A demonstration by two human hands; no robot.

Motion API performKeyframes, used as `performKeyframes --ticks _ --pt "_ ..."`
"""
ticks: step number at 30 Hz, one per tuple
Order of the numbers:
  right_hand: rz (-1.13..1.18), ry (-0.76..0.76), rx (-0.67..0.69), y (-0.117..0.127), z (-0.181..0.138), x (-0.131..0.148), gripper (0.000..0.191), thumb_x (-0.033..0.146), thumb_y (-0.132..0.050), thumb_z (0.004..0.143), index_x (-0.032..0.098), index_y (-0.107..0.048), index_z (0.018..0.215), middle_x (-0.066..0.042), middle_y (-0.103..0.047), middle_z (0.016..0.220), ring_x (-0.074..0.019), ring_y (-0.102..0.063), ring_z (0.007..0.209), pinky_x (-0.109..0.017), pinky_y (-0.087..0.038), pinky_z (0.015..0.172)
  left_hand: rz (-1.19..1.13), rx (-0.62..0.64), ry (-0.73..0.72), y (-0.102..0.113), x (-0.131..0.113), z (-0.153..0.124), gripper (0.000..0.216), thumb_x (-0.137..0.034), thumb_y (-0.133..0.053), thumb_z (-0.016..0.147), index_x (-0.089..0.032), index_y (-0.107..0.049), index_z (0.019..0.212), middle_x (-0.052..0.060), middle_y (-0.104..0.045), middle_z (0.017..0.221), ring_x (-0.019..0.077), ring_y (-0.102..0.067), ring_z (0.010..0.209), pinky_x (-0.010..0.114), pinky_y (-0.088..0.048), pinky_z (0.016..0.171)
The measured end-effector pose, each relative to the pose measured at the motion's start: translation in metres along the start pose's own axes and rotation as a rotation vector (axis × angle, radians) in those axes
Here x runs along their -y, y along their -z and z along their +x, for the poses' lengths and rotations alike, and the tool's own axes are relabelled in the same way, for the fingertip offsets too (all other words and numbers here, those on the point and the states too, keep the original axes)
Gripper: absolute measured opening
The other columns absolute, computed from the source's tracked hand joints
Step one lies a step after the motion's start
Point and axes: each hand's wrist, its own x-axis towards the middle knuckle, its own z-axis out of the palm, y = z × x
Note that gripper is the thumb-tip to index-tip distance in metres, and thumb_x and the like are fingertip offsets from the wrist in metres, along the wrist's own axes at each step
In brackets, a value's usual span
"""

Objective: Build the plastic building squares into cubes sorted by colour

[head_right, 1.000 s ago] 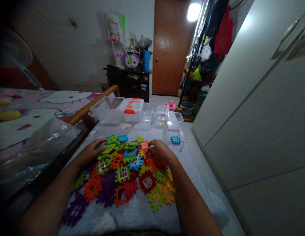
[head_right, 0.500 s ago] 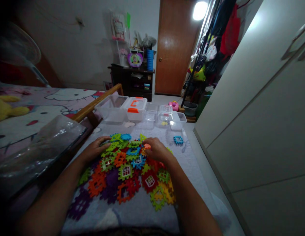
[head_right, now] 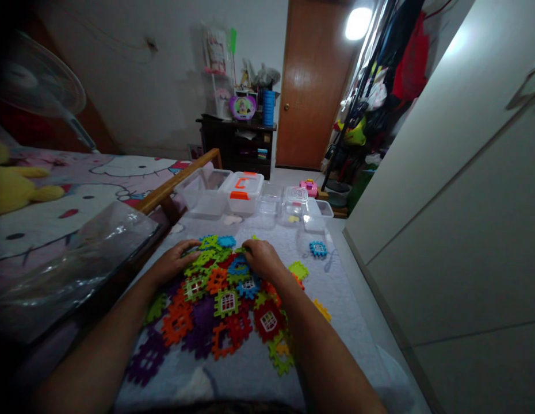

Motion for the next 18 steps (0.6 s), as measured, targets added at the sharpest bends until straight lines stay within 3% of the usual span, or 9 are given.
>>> performKeyframes --ticks 9,13,15,18 --pt "0.209 -0.144 -0.213 0.034 -0.016 -0.045 0.02 0.015 -0.055 0.083 0.02 -0.068 0.097 -0.002 -0.073 0.088 -0.0159 -0.065 0.079 -0.028 -0.049 0.075 0.028 0.012 -0.017 0.0 0.006 0.001 0.061 -0.065 -0.053 0.078 -0.018 -0.063 0.115 0.01 -0.064 0.123 0.0302 -0.058 0.116 0.043 -0.041 0.106" --pt "-0.029 -0.215 -0.321 0.04 -0.025 -0.066 0.021 0.011 -0.056 0.08 0.02 -0.067 0.095 -0.004 -0.071 0.089 -0.0177 -0.064 0.083 -0.03 -0.048 0.079 0.037 0.004 -0.021 -0.001 0.008 0.002 0.061 -0.065 -0.054 0.077 -0.019 -0.064 0.115 0.009 -0.064 0.122 0.0299 -0.059 0.115 0.042 -0.042 0.106" --pt "-0.167 -0.211 -0.302 0.037 -0.03 -0.072 0.02 0.009 -0.057 0.078 0.019 -0.066 0.093 -0.006 -0.069 0.091 -0.0183 -0.062 0.085 -0.029 -0.046 0.079 0.037 0.001 -0.018 -0.001 0.007 0.002 0.062 -0.066 -0.053 0.077 -0.019 -0.064 0.115 0.009 -0.064 0.122 0.0297 -0.059 0.115 0.042 -0.042 0.105" --pt "-0.199 -0.144 -0.143 0.035 -0.039 -0.079 0.021 0.013 -0.064 0.075 0.018 -0.066 0.095 -0.008 -0.067 0.097 -0.0189 -0.062 0.089 -0.029 -0.047 0.081 0.029 -0.006 -0.014 0.0 0.004 0.001 0.063 -0.067 -0.053 0.075 -0.018 -0.065 0.114 0.009 -0.064 0.122 0.0302 -0.059 0.115 0.042 -0.042 0.105"
